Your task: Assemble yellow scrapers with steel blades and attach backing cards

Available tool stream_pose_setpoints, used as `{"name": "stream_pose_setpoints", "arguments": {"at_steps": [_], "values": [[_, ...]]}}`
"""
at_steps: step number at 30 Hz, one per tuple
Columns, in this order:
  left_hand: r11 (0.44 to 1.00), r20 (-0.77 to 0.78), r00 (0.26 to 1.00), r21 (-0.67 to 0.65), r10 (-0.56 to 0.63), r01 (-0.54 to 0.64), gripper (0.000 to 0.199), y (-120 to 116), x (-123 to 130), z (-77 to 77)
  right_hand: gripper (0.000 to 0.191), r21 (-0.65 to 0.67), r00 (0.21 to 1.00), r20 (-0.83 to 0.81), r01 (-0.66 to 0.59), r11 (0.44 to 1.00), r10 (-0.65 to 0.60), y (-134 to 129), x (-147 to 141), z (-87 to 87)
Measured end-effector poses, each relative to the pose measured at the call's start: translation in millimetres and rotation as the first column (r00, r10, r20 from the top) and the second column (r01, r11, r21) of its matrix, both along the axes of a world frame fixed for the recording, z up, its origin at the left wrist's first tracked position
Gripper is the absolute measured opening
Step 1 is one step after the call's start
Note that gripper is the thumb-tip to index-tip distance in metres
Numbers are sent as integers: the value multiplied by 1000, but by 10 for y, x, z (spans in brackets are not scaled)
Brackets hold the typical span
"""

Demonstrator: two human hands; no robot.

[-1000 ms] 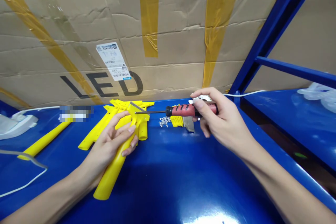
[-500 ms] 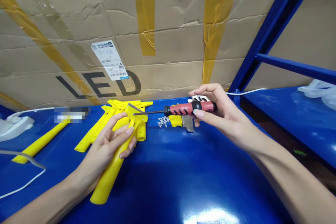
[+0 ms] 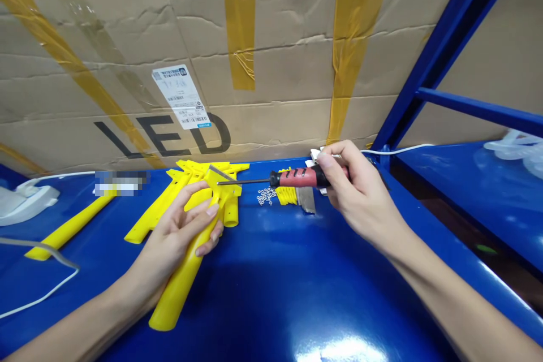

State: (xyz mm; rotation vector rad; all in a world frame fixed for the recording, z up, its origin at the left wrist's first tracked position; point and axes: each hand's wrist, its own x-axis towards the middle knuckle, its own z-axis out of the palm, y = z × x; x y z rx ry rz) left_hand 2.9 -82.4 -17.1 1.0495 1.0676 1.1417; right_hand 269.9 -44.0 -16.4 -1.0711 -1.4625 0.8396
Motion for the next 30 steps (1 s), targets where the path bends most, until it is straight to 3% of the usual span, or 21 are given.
{"name": "stream_pose_setpoints", "arguments": {"at_steps": [2, 5, 6, 8, 10, 11, 15, 18, 20, 25, 28, 30], "values": [[1000, 1, 1000, 3, 3, -3, 49, 3, -5, -8, 26, -35, 999, 9, -35, 999, 35, 4, 9, -9], [1000, -5, 1000, 6, -1, 1, 48, 12, -12, -17, 30, -11, 974, -60, -220, 975, 219, 1, 27, -12], [1000, -7, 1000, 4, -6, 6, 48, 12, -12, -19, 29, 16, 975, -54, -215, 976, 216, -1, 29, -12], [1000, -3, 1000, -5, -11, 11, 48, 6, -8, -22, 21, 50, 995, 21, -94, 994, 93, -3, 29, -11], [1000, 8, 1000, -16, -9, 9, 51, -3, -4, -22, 26, 49, 995, 98, 14, 999, -18, -5, 31, -5], [1000, 10, 1000, -20, -7, 7, 52, -5, -4, -20, 28, 32, 995, 100, 12, 999, -15, -6, 36, 2], [1000, 1, 1000, -31, -1, 1, 57, 0, -3, -7, 33, 21, 976, -38, -214, 977, 214, -12, 58, 30], [999, 13, 1000, -38, -4, 4, 58, 0, 8, -8, 21, 49, 995, 24, -95, 994, 94, -15, 53, 27], [999, 26, 1000, -41, -1, 2, 60, -2, 14, -11, 28, 40, 995, 104, 3, 999, -8, -20, 46, 20], [999, 3, 1000, -44, 26, -26, 66, 10, 9, -5, 35, 32, 977, 28, -212, 977, 211, -46, 32, 38], [999, 4, 1000, -36, 0, 0, 61, 11, 18, 0, 22, 78, 996, 64, -72, 994, 67, -41, 25, 46], [1000, 6, 1000, -26, -9, 9, 60, 6, 24, 2, 27, 59, 993, 114, 14, 998, -21, -31, 36, 44]]}}
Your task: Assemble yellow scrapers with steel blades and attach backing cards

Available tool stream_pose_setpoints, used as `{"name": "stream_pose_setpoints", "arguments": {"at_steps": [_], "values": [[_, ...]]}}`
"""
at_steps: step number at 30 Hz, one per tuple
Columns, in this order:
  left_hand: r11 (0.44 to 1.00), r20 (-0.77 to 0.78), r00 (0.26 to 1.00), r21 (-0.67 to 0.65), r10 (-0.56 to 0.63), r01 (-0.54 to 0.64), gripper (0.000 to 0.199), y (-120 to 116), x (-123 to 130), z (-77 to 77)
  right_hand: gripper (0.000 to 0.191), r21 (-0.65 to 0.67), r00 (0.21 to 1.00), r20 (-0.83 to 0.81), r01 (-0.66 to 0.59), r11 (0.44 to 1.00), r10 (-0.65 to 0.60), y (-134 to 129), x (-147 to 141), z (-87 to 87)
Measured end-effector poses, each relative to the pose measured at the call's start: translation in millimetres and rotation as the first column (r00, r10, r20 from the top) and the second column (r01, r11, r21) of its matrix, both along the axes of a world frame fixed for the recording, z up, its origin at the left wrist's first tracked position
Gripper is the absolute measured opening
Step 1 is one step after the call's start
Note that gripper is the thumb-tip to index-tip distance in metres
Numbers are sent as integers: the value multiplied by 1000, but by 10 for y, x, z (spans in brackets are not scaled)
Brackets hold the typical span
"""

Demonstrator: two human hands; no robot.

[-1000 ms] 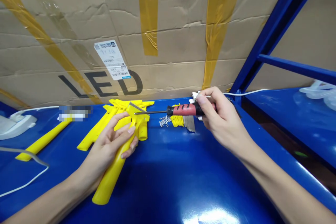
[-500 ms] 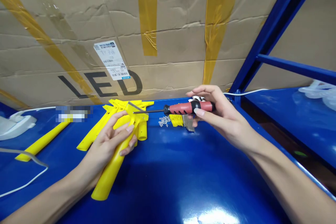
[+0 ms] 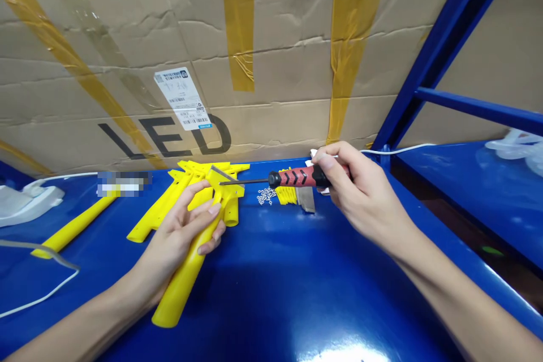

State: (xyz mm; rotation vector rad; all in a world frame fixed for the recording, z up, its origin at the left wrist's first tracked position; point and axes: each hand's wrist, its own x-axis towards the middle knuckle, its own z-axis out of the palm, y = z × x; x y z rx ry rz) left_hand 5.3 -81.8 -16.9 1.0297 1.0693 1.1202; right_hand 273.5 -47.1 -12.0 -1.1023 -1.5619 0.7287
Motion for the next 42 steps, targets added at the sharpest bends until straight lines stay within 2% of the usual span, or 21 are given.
{"name": "stream_pose_setpoints", "arguments": {"at_steps": [1, 4, 5, 6, 8, 10, 11, 15, 16, 18, 20, 21, 24, 26, 28, 30, 32, 34, 36, 39, 42], "values": [[1000, -3, 1000, 2, 4, -4, 60, -3, 0, 2, 29, -23, 1000, 4, -17, 1000, 17, 4, 10, -1], [1000, -12, 1000, -7, 27, -27, 62, -8, -6, 11, 33, -65, 973, -58, -225, 972, 221, 6, 34, 3], [999, -10, 999, -14, 31, -31, 64, -9, -8, 13, 34, -54, 964, -77, -257, 965, 253, 3, 33, 6], [999, -3, 999, -17, 32, -33, 66, -9, -7, 14, 32, -34, 968, -79, -243, 969, 240, 0, 26, 9], [1000, 16, 1000, -13, 23, -23, 69, -8, -2, 14, 24, 3, 993, -35, -114, 993, 114, -3, 3, 15], [1000, 28, 999, -6, 17, -17, 70, -6, 2, 13, 31, 8, 999, 40, -3, 1000, 3, -2, -12, 16], [1000, 27, 999, -4, 23, -22, 70, -4, 1, 14, 33, -3, 998, 65, -11, 1000, 11, 0, -12, 14], [997, 8, 997, -12, 74, -74, 68, 2, -18, 14, 36, -39, 964, -19, -266, 963, 266, 3, 13, -1], [997, 6, 997, -13, 71, -71, 67, 3, -20, 13, 34, -27, 964, -40, -265, 964, 264, 3, 13, -5], [999, 5, 999, -10, 42, -42, 63, 2, -19, 11, 25, -2, 990, -24, -137, 991, 137, 2, 2, -12], [1000, 5, 1000, -7, 20, -20, 60, 0, -12, 13, 30, -6, 999, 33, -16, 1000, 17, 4, -12, -13], [1000, 4, 1000, -6, 20, -20, 59, -1, -9, 17, 32, -22, 999, 43, -19, 1000, 19, 4, -15, -10], [999, -5, 999, -8, 45, -45, 58, -3, -5, 32, 29, -64, 974, -44, -225, 972, 222, -1, -7, 3], [999, -3, 999, -8, 45, -45, 57, -3, -4, 30, 29, -20, 957, -86, -278, 960, 275, -11, 2, 10], [1000, 3, 1000, -10, 24, -24, 56, -4, -1, 14, 20, 28, 985, -31, -169, 985, 170, -20, 6, 11], [1000, 4, 1000, -13, 4, -4, 55, -2, 0, -8, 20, 37, 998, 56, -38, 999, 35, -24, 13, 7], [1000, -6, 1000, -16, 5, -5, 54, 2, -3, -24, 23, 2, 994, 93, -50, 999, 50, -23, 28, 3], [1000, -14, 1000, -13, 18, -19, 54, 4, -8, -27, 25, -13, 983, 67, -171, 985, 172, -24, 42, 5], [1000, -18, 1000, -10, 22, -22, 54, 3, -10, -19, 27, 21, 973, 40, -228, 973, 227, -27, 39, 12], [1000, -19, 1000, 9, 8, -8, 52, -8, -7, 1, 21, 27, 993, 63, -105, 994, 103, -25, 2, 17], [1000, -17, 1000, 24, 6, -6, 52, -19, -13, 21, 31, -57, 996, 87, -25, 998, 30, -19, -11, 14]]}}
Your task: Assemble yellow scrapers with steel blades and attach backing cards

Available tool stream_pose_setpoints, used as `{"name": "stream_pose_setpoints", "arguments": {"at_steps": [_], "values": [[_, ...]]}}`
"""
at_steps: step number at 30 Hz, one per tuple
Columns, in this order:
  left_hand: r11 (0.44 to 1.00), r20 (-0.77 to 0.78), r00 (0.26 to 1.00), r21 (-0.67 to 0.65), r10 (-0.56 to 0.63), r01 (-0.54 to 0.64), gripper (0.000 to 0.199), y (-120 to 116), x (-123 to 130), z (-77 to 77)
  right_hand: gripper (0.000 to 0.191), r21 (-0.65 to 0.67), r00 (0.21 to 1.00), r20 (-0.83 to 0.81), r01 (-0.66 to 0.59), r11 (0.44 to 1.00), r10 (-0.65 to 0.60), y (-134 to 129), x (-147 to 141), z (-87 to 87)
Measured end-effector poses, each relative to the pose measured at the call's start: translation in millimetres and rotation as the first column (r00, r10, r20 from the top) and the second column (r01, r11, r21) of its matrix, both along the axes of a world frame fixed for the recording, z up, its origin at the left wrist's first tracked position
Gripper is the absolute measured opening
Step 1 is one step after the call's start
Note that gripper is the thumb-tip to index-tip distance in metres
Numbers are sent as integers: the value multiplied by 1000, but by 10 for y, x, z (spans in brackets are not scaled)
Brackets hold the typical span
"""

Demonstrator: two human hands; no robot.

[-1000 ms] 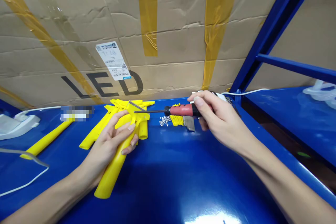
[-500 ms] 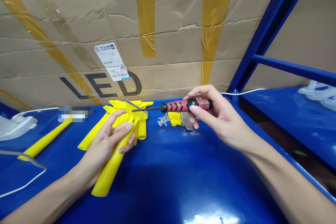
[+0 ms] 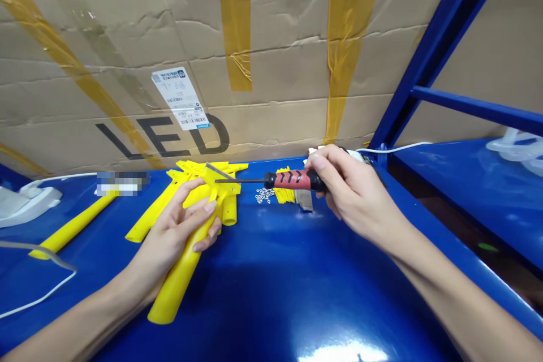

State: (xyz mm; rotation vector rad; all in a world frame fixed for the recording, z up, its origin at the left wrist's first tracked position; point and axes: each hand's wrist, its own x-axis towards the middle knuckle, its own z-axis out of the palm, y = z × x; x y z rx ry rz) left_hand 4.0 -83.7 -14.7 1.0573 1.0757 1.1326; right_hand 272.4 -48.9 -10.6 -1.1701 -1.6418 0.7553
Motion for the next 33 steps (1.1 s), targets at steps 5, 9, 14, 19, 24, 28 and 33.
{"name": "stream_pose_setpoints", "arguments": {"at_steps": [5, 9, 14, 19, 24, 28, 33], "values": [[1000, 3, 1000, -11, 20, -20, 54, 9, -14, 0, 29, 70, 984, -71, -159, 985, 164, -27, 34, 13], [1000, -2, 1000, 2, 1, -1, 53, 12, 2, -27, 27, 71, 1000, 10, 0, 997, -1, -28, 22, 10], [1000, -13, 1000, -7, 16, -16, 55, 9, 0, -18, 29, 6, 988, 26, -152, 988, 152, -1, 66, 6], [1000, -5, 1000, -3, 4, -4, 55, 17, -4, -12, 26, 44, 996, -40, -75, 996, 77, -3, 24, 22], [1000, -16, 1000, -1, -6, 6, 55, 15, -1, -34, 25, 7, 987, -74, -142, 990, 142, 0, 70, 18], [1000, -18, 1000, -20, 0, 0, 55, 9, 8, -52, 21, 86, 987, -10, -160, 983, 162, -35, 71, 42], [1000, -20, 1000, -21, 14, -14, 53, 1, 38, -77, 26, 71, 997, 79, -15, 997, 9, -45, -3, 63]]}}
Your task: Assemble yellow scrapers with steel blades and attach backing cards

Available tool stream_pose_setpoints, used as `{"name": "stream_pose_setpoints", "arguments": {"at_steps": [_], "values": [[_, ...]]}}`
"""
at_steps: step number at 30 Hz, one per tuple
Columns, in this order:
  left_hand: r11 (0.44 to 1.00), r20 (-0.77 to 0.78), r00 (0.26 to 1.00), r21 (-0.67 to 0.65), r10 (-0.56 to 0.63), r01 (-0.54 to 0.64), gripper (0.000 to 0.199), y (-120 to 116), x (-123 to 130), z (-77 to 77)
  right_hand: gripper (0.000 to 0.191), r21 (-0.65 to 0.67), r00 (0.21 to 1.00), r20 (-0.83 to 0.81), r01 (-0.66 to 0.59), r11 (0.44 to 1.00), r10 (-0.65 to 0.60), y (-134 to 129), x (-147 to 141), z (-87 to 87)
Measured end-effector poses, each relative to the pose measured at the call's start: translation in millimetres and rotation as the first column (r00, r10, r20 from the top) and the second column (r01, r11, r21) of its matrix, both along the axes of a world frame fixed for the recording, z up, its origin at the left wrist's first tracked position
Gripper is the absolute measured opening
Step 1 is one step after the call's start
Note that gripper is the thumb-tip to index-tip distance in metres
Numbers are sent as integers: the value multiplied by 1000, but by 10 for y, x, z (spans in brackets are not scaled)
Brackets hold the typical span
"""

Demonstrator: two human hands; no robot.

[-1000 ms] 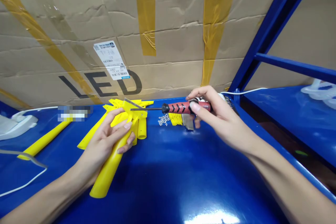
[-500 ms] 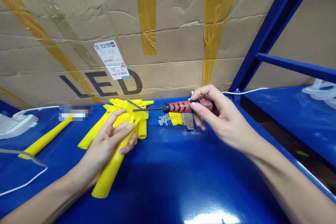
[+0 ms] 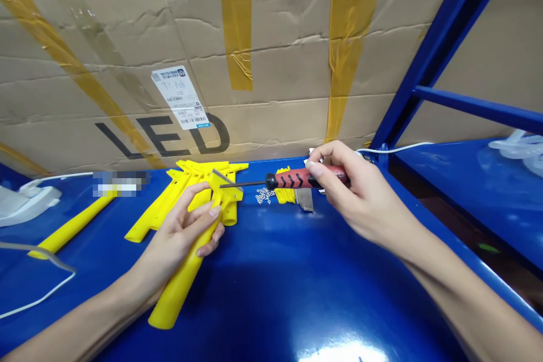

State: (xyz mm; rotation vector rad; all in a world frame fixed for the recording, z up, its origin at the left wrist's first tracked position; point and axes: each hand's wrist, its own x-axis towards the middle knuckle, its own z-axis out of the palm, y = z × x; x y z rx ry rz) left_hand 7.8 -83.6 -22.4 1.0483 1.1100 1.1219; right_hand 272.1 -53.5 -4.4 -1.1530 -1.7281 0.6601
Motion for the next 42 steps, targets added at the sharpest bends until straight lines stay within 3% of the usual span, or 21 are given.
{"name": "stream_pose_setpoints", "arguments": {"at_steps": [4, 8, 15, 19, 22, 27, 30, 34, 35, 37, 40, 42], "values": [[1000, -19, 1000, 26, -6, 6, 48, -9, 5, 16, 29, -1, 994, 73, -86, 996, 86, 2, 42, 17], [997, -39, 999, 79, -21, 24, 43, -25, -3, 75, 32, 17, 999, 31, -31, 999, 31, -36, 37, 33], [988, -67, 998, 155, -17, 27, 38, -12, -36, 92, 37, -220, 985, -174, -47, 974, 8, -67, -93, 53], [994, -79, 997, 106, -19, 27, 38, 3, -43, 91, 37, -345, 957, -291, -86, 934, -19, -40, -111, 29], [998, -45, 999, 68, 2, 1, 44, 38, -41, 137, 33, -427, 913, -403, -123, 896, -67, 28, -91, -15], [994, 4, 997, 87, 73, -73, 57, 176, -71, 224, 24, -501, 740, -632, -167, 849, -227, 154, -20, -88], [997, 11, 999, 55, 44, -45, 60, 273, -95, 254, 22, -518, 750, -633, -223, 826, -194, 146, 17, -76], [999, -27, 999, 47, -21, 22, 55, 392, -103, 292, 47, -540, 864, -504, -331, 774, 19, 86, 66, -18], [998, -38, 999, 56, -35, 37, 54, 425, -102, 302, 53, -543, 904, -418, -326, 774, 87, 79, 85, -9], [996, -47, 998, 81, -45, 49, 55, 503, -101, 321, 44, -498, 959, -183, -281, 820, 217, 84, 129, -10], [994, -32, 999, 107, -8, 11, 59, 632, -98, 346, 21, -329, 924, 221, -230, 916, 311, 109, 187, -45], [996, -16, 1000, 93, 2, 0, 62, 707, -95, 351, 21, -266, 843, 414, -248, 932, 343, 111, 187, -73]]}}
